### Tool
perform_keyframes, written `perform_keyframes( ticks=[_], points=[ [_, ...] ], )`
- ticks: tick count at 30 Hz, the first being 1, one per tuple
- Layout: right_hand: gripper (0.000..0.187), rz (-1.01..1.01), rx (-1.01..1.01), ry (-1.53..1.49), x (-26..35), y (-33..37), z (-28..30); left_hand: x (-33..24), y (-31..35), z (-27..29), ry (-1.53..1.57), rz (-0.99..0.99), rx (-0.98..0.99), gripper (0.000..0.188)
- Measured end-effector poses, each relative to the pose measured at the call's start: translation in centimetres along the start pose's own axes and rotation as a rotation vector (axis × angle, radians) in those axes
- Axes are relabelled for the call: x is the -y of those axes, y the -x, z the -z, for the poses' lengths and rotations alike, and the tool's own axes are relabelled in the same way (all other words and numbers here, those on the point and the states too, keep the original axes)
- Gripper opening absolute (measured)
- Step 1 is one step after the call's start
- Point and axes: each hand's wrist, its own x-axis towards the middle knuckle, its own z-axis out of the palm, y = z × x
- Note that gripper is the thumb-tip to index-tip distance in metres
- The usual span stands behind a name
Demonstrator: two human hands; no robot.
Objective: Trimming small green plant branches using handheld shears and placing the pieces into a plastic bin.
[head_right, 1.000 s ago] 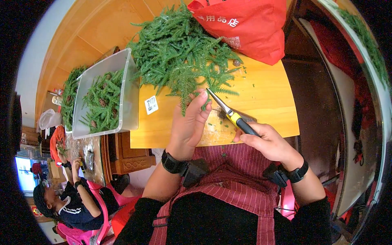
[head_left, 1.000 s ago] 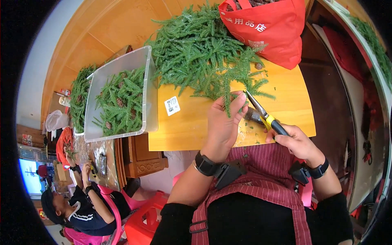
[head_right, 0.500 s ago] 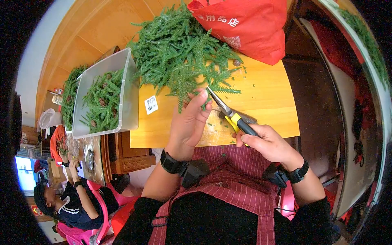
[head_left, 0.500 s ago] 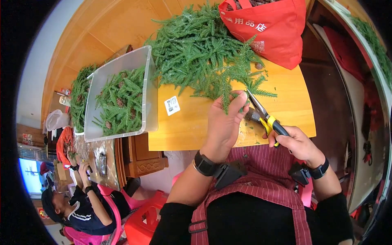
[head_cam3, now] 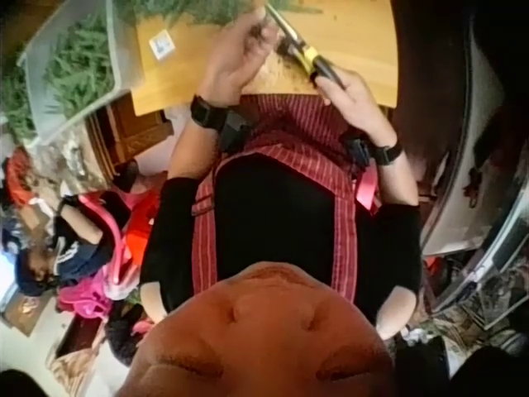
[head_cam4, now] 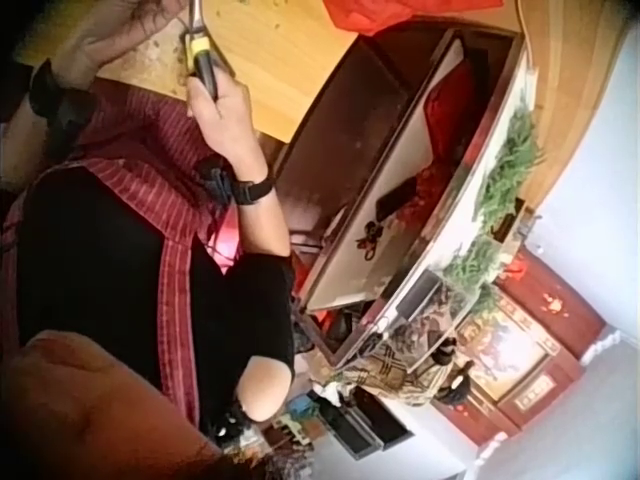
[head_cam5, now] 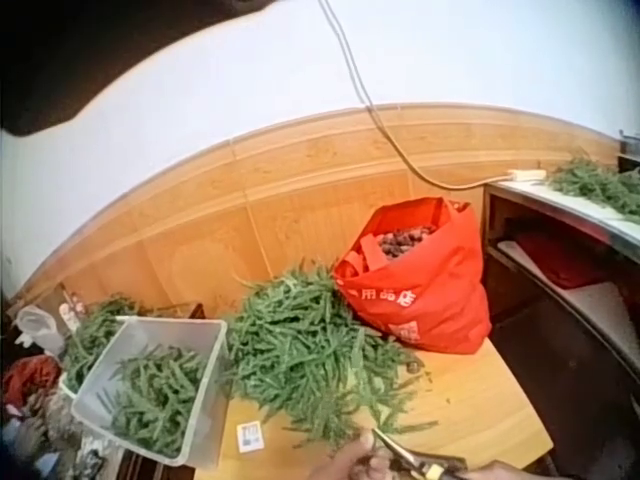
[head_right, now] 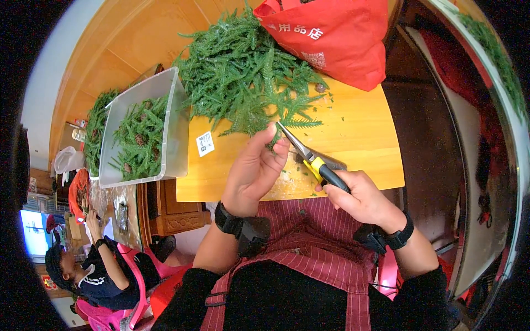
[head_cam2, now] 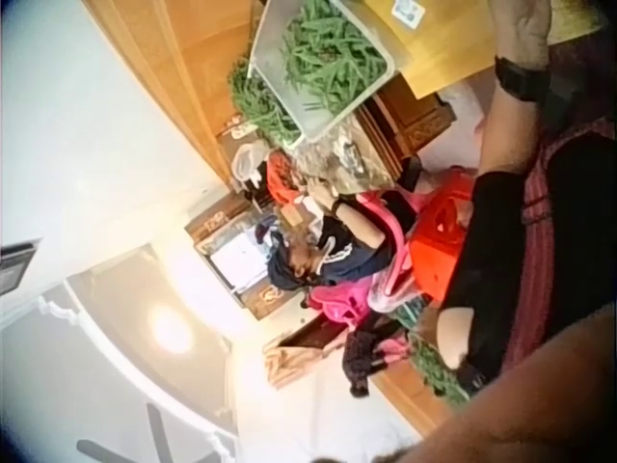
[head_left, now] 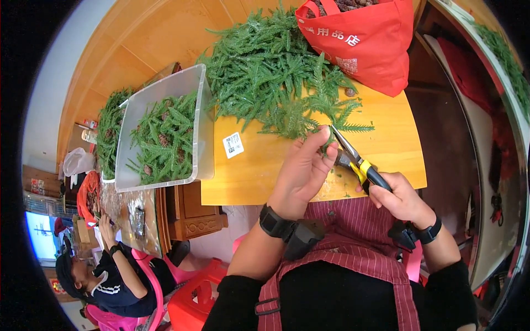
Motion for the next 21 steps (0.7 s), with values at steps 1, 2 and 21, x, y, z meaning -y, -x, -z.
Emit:
perform_keyframes(
  ticks=[1, 2, 21],
  points=[
    [0.023, 0.002, 0.003, 0.000, -0.3, -0.2, 0.0, 0.0, 0.1, 0.1, 0.042, 0.022, 0.008, 0.021],
    [0.024, 0.079, 0.027, -0.047, -0.9, -0.3, 0.1, 0.0, 0.1, 0.1, 0.042, 0.023, 0.011, 0.021],
    [0.016, 0.371, -0.047, 0.041, -1.2, -0.8, -0.4, 0.0, 0.3, -0.2, 0.149, 0.058, 0.006, 0.022]
  ],
)
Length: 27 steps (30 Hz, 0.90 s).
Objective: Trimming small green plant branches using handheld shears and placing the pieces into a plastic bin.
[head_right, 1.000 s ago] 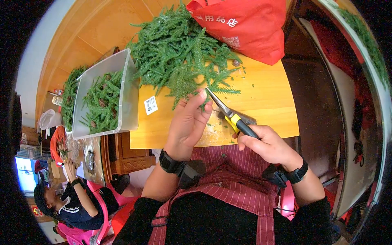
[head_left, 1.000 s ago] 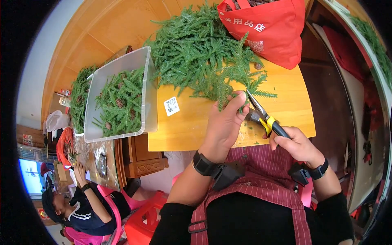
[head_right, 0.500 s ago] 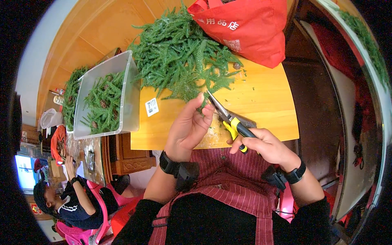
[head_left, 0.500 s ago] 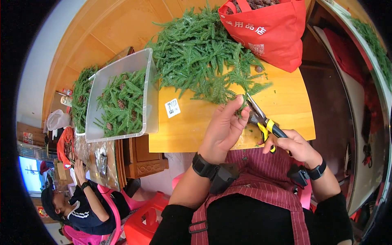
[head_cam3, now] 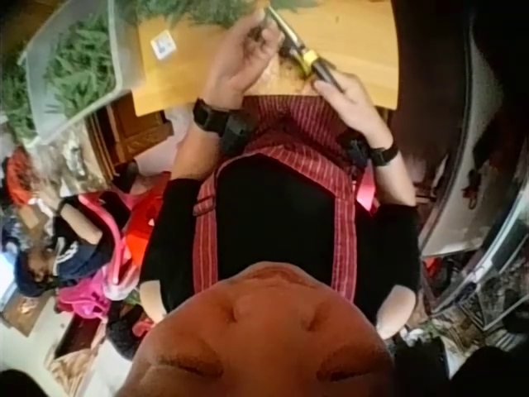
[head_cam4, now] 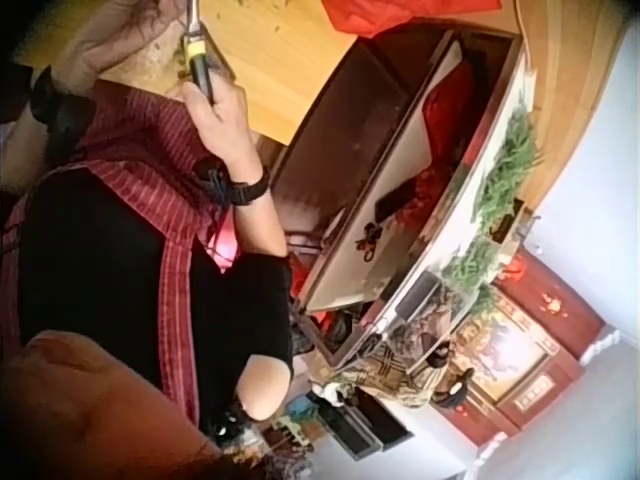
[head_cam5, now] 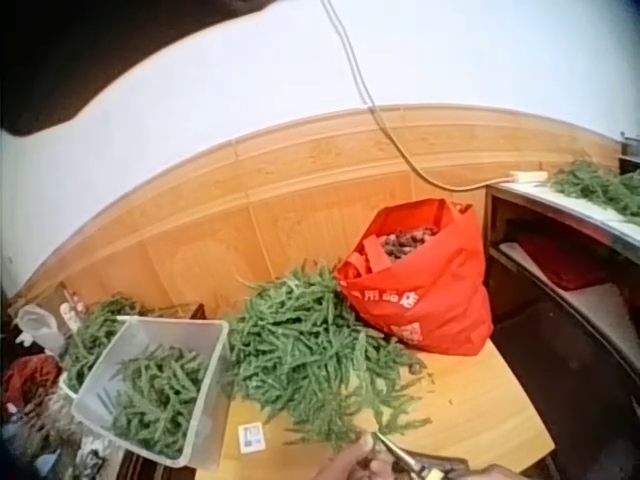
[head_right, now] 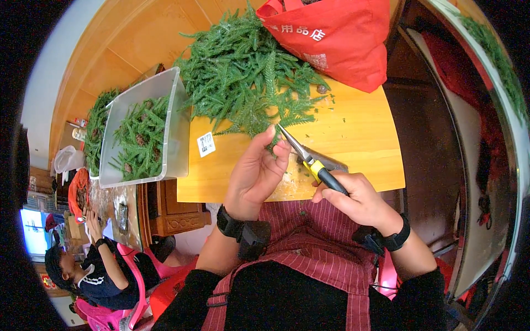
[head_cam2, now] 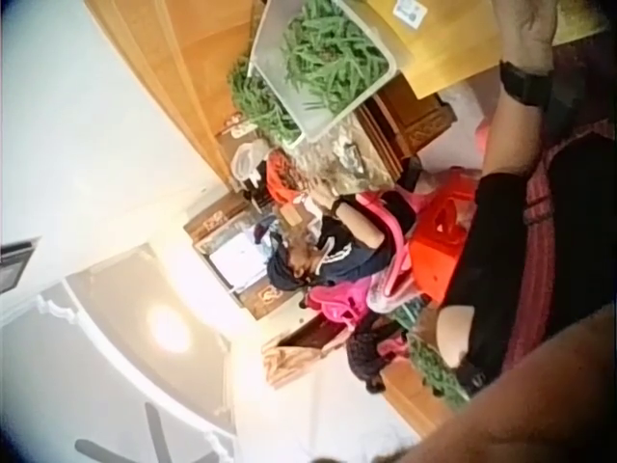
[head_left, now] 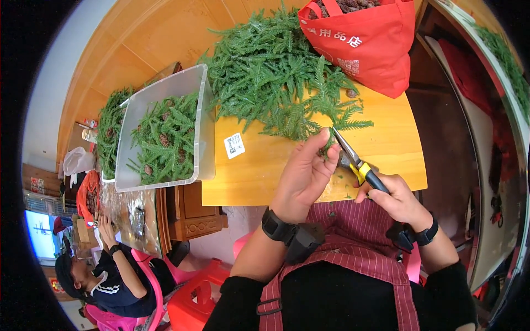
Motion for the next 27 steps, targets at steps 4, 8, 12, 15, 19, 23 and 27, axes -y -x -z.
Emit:
perform_keyframes(
  ticks=[4, 8, 12, 15, 19, 23, 27],
  points=[
    [0.015, 0.043, -0.065, 0.072, -0.3, 0.0, -0.2, 0.0, -0.1, 0.1, -0.003, -0.004, -0.008, 0.021],
    [0.015, -0.072, -0.083, 0.110, 0.0, 0.0, -0.4, -0.1, 0.0, 0.1, 0.003, -0.011, -0.003, 0.021],
    [0.016, -0.191, -0.034, 0.128, 0.5, 0.1, -0.1, -0.1, -0.2, 0.2, 0.012, 0.013, -0.006, 0.021],
    [0.018, -0.059, -0.024, -0.043, -0.8, 0.1, -0.3, -0.1, -0.2, 0.2, 0.003, 0.015, -0.002, 0.021],
    [0.019, -0.040, -0.017, -0.300, -1.3, 0.1, -0.5, -0.1, 0.1, 0.2, -0.037, -0.010, -0.018, 0.021],
    [0.019, -0.031, 0.001, -0.159, -0.6, 0.0, -0.3, -0.1, 0.1, 0.0, -0.094, -0.056, -0.031, 0.020],
    [0.018, -0.032, -0.048, 0.123, 0.6, -0.1, -0.5, 0.1, 0.3, -0.3, -0.190, -0.147, -0.032, 0.018]
  ],
)
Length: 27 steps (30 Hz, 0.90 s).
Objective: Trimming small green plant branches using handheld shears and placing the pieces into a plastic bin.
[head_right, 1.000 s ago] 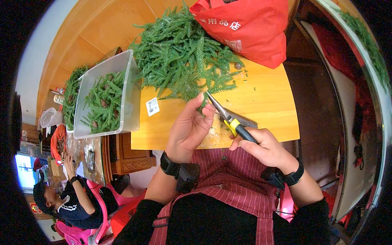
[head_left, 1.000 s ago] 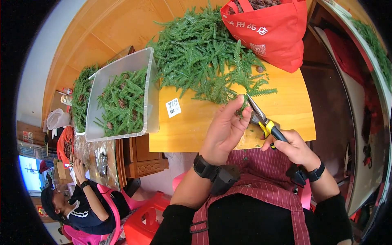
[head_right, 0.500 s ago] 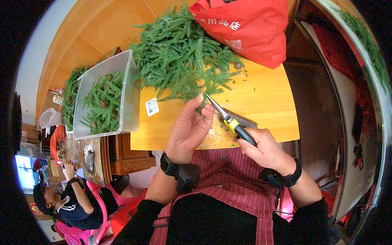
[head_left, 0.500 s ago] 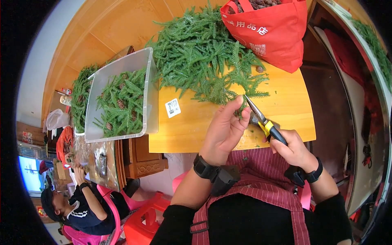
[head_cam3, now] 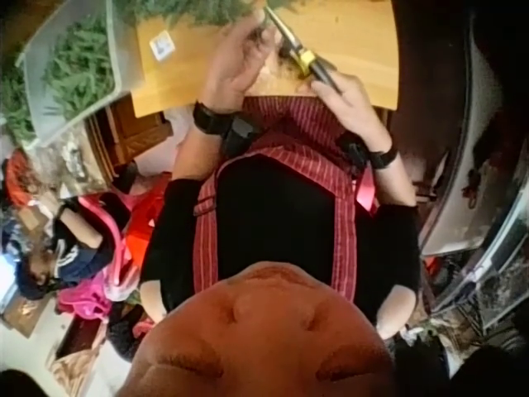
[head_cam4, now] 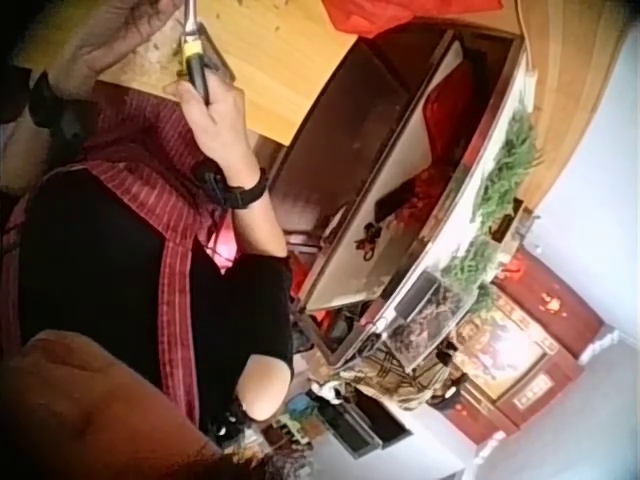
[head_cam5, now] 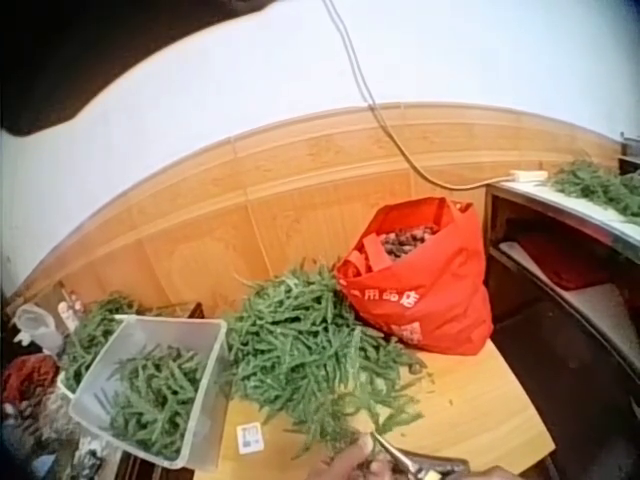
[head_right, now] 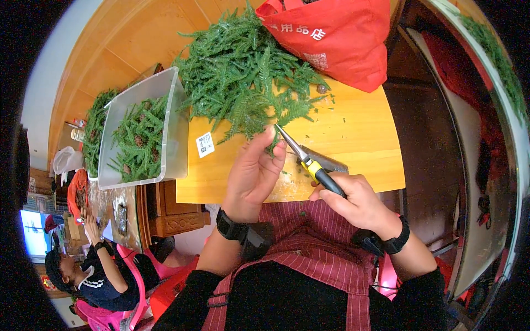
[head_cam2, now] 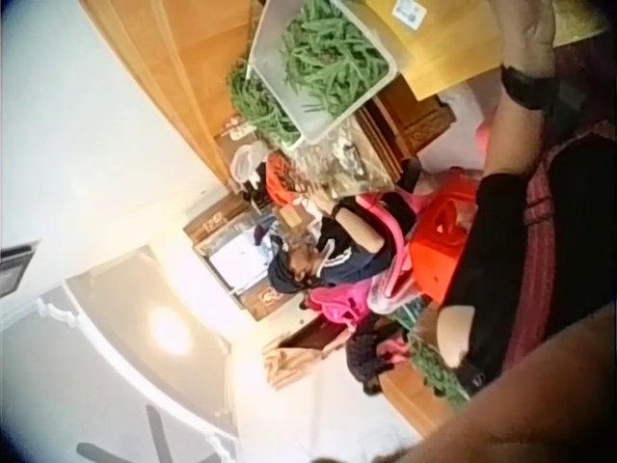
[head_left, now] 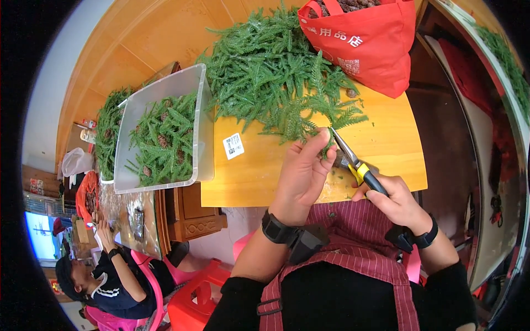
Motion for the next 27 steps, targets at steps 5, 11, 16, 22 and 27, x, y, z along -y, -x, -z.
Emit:
perform_keyframes(
  ticks=[5, 11, 16, 22, 27],
  points=[
    [0.015, 0.019, -0.071, 0.023, -0.3, 0.0, -0.4, 0.0, 0.0, -0.2, -0.021, -0.013, -0.001, 0.017],
    [0.015, -0.087, -0.074, 0.090, -0.1, -0.1, -0.6, 0.2, -0.3, 0.5, 0.014, -0.005, -0.015, 0.015],
    [0.018, -0.113, -0.034, 0.194, 0.3, 0.1, -0.2, 0.3, -0.6, 0.7, 0.088, 0.062, -0.021, 0.015],
    [0.023, -0.008, 0.064, -0.328, -0.8, 0.3, -0.2, -0.1, -0.2, 0.3, 0.042, 0.074, 0.007, 0.017],
    [0.028, -0.050, 0.126, -0.480, -0.9, 0.2, -0.4, -0.5, 0.1, 0.5, -0.007, 0.037, 0.040, 0.017]
  ],
)
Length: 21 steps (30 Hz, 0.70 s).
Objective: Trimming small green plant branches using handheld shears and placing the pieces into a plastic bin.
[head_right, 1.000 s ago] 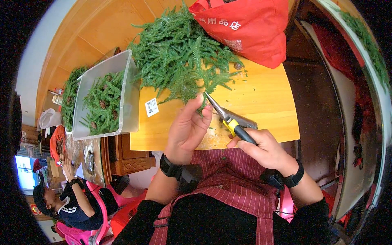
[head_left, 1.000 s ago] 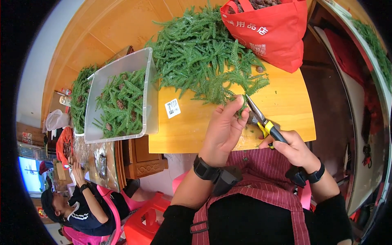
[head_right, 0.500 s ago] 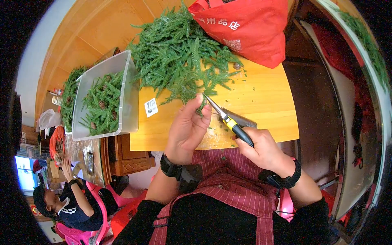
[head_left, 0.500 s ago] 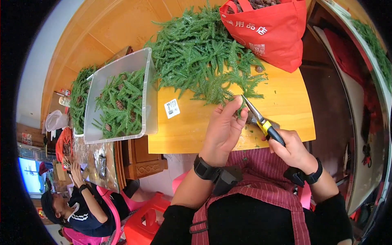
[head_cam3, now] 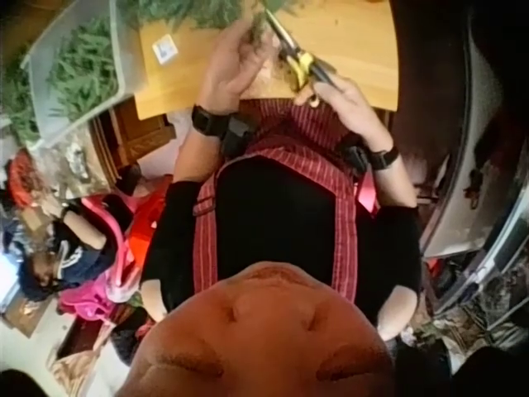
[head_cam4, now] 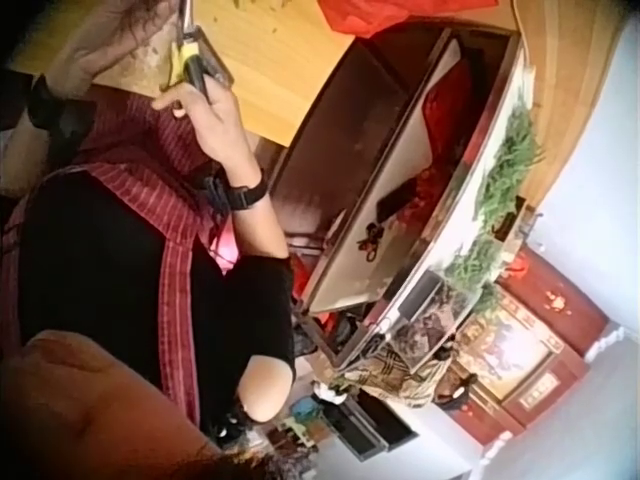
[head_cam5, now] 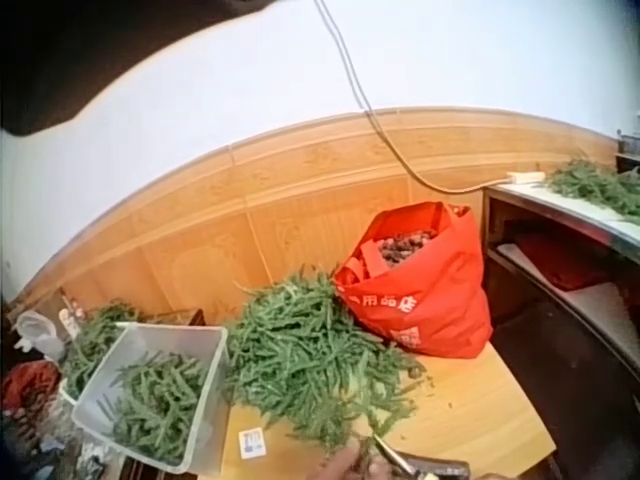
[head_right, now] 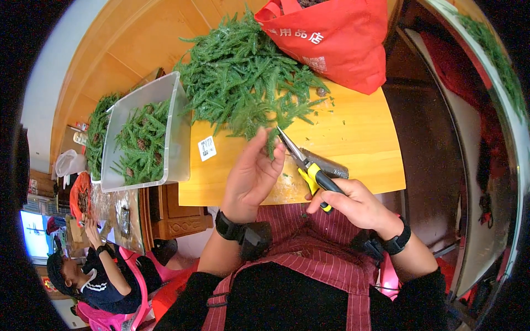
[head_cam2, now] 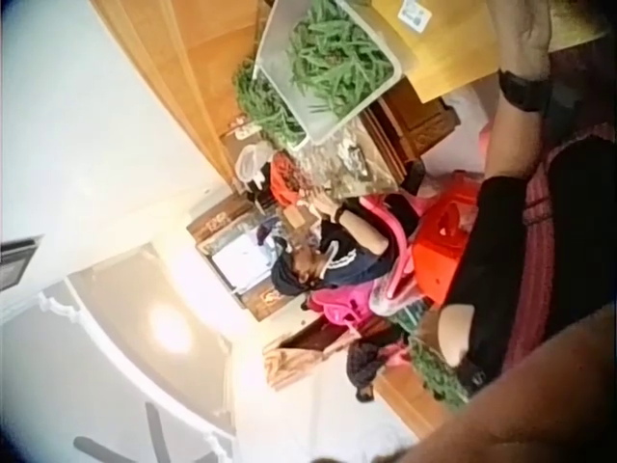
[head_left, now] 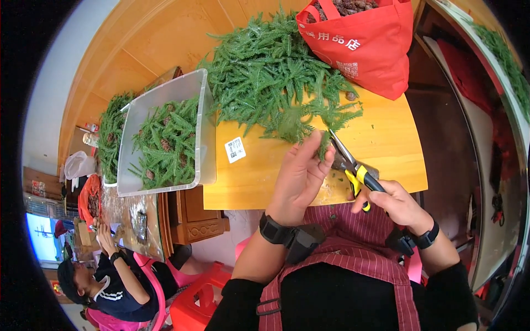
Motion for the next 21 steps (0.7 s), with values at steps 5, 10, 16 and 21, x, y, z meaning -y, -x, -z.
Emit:
perform_keyframes(
  ticks=[5, 10, 16, 21],
  points=[
    [0.031, -0.125, 0.023, -0.236, 0.1, 0.4, -0.1, -0.1, 0.5, 1.2, -0.131, -0.082, 0.191, 0.033],
    [0.034, -0.117, 0.028, -0.488, 0.1, 0.3, -0.6, 1.0, 0.3, 1.4, -0.671, -0.448, 0.073, 0.031],
    [0.033, -0.244, 0.205, -0.918, -0.7, 0.5, -0.9, 2.1, -0.4, 1.1, -0.909, -0.641, 0.025, 0.026],
    [0.029, -0.269, 0.185, -0.750, -0.1, 1.1, -0.7, 1.4, -0.7, 0.4, -0.798, -0.654, 0.047, 0.020]
  ],
)
